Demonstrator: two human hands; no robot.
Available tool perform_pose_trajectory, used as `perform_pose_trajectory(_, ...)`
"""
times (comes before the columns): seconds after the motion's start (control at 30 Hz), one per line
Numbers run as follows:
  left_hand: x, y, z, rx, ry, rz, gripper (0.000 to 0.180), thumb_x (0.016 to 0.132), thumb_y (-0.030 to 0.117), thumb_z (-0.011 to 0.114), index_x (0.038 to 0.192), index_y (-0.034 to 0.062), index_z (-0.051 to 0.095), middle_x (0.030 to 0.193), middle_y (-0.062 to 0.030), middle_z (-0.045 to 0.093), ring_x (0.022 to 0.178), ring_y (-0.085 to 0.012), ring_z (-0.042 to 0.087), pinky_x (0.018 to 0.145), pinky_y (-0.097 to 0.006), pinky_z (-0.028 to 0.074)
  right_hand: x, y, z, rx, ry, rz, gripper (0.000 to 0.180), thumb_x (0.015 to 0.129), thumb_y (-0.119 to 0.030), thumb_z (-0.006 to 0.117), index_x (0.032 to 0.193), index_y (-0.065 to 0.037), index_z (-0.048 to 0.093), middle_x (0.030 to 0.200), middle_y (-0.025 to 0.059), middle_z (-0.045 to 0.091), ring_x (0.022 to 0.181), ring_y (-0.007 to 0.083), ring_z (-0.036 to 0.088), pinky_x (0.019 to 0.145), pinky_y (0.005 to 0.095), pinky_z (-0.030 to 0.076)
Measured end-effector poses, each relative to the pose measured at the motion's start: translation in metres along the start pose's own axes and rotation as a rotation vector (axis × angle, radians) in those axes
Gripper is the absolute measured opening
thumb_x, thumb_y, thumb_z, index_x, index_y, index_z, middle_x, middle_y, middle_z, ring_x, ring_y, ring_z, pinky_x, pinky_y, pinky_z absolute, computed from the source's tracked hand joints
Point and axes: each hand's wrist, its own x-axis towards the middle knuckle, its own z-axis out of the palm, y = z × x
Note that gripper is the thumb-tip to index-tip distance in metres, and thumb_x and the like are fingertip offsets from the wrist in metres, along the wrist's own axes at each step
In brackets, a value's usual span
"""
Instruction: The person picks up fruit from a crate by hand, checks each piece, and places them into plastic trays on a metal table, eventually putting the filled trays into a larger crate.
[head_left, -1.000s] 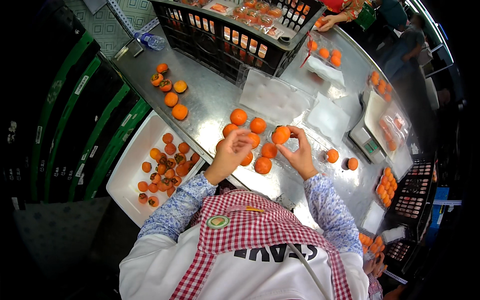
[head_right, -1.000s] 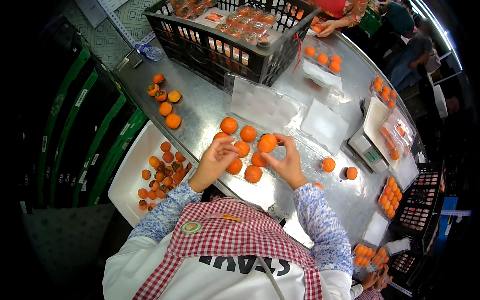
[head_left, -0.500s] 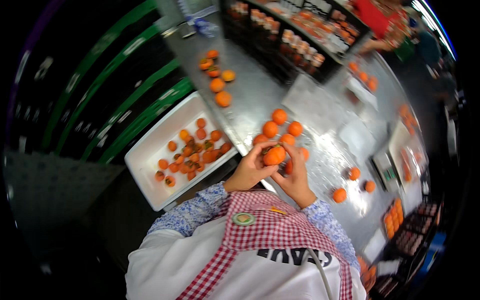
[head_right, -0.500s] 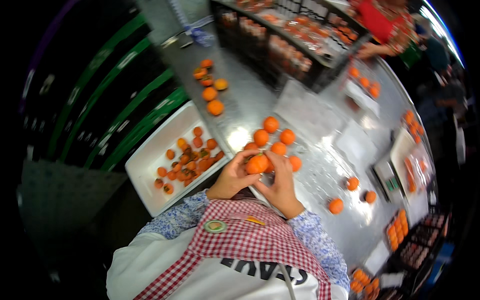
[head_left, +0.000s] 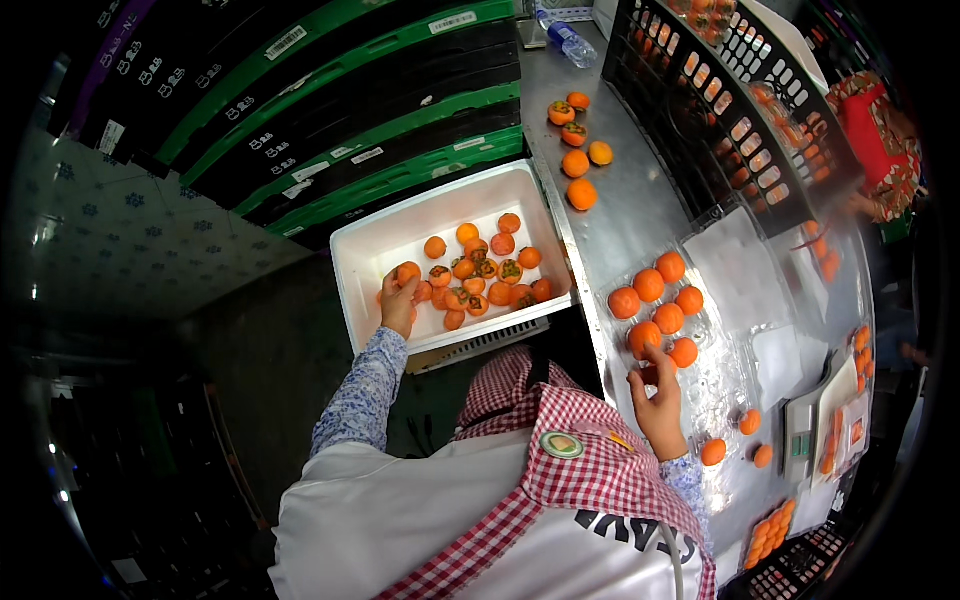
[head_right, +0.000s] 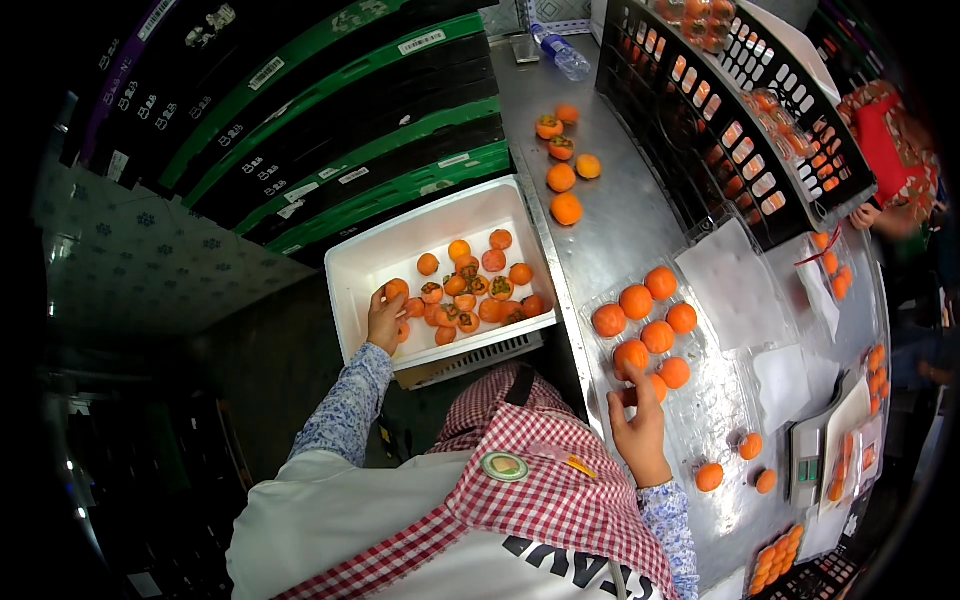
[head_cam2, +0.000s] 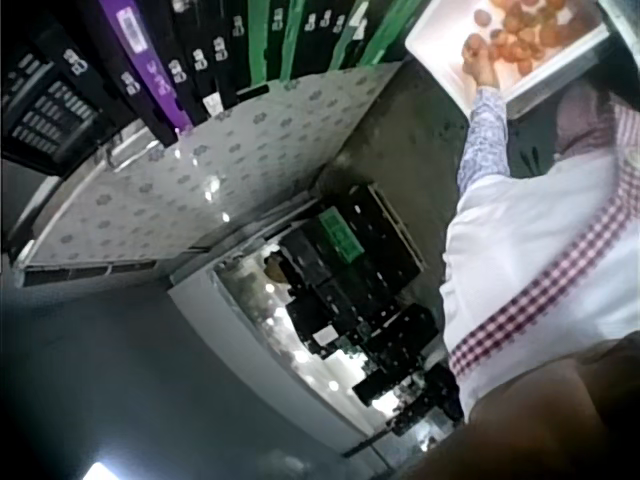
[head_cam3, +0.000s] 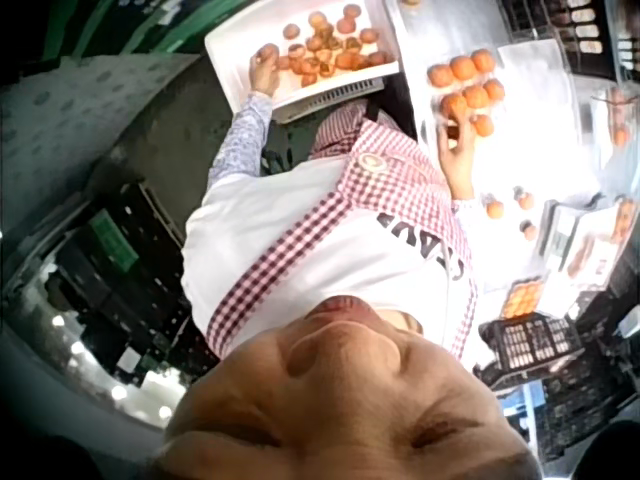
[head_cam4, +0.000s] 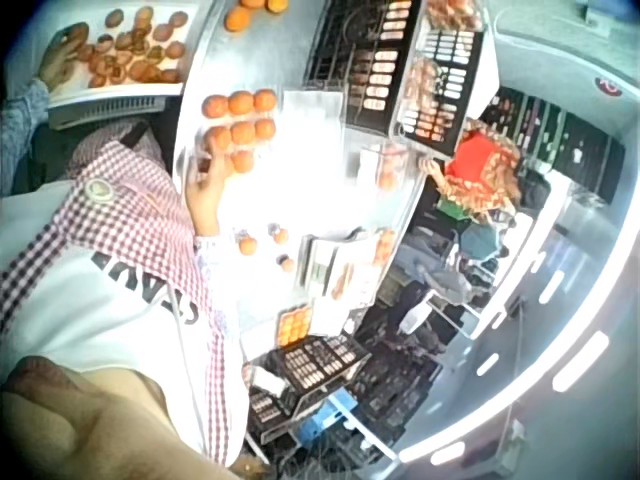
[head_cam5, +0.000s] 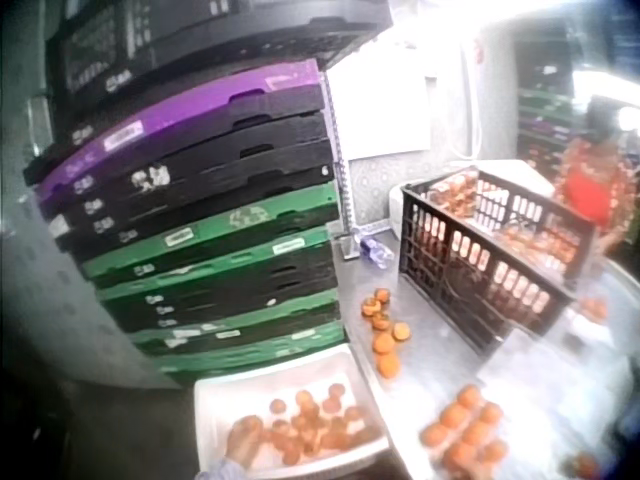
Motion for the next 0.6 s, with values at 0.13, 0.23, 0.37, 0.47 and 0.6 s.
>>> perform_pose_trajectory(0.13,0.015,-0.005,-0.021,0.051,0.090,-0.039,0.054,0.086,0.019,0.069,0.131,0.0103,0.041,0.115,-0.0066,0.058,0.098,-0.0158,0.059,0.080,-0.030,0.048,-0.006,0.007,0.002,0.045,0.027,0.090,0.048,0.085,0.003,0.062,0.130,-0.002,0.048,0.106,0.0117,0.065,0.082,0.0162,0.063,0.076,0.0273,0.051)
perform_pose_trajectory(0.23,0.035,-0.010,-0.032,0.101,0.150,-0.033,0.054,0.084,0.019,0.071,0.129,0.0096,0.044,0.115,-0.0071,0.059,0.098,-0.0164,0.059,0.079,-0.030,0.048,-0.008,0.008,0.003,0.056,0.037,0.136,0.046,0.086,0.002,0.062,0.130,-0.003,0.048,0.107,0.0116,0.065,0.083,0.0158,0.064,0.076,0.0274,0.051)
perform_pose_trajectory(0.37,0.087,-0.029,-0.044,0.244,0.203,0.064,0.048,0.083,0.019,0.072,0.123,0.0070,0.049,0.109,-0.0092,0.060,0.094,-0.0177,0.059,0.077,-0.031,0.050,-0.012,0.015,-0.002,0.022,0.050,0.182,0.045,0.086,0.003,0.061,0.129,-0.003,0.049,0.106,0.0111,0.064,0.081,0.0157,0.064,0.074,0.0271,0.052)
perform_pose_trajectory(0.47,0.143,-0.055,-0.067,0.509,0.352,0.132,0.041,0.081,0.024,0.073,0.113,0.0055,0.056,0.104,-0.0120,0.062,0.091,-0.0208,0.061,0.079,-0.032,0.051,-0.009,0.016,-0.011,0.023,0.072,0.232,0.043,0.086,0.003,0.061,0.127,-0.003,0.051,0.103,0.0093,0.064,0.077,0.0150,0.064,0.071,0.0266,0.052)
perform_pose_trajectory(0.6,0.206,-0.083,-0.120,0.916,0.377,0.149,0.053,0.087,0.044,0.062,0.109,-0.0041,0.059,0.100,-0.0234,0.066,0.094,-0.0351,0.065,0.083,-0.041,0.052,-0.013,0.022,-0.036,0.016,0.122,0.302,0.039,0.089,-0.001,0.060,0.126,-0.002,0.051,0.103,0.0086,0.063,0.075,0.0144,0.064,0.069,0.0266,0.052)
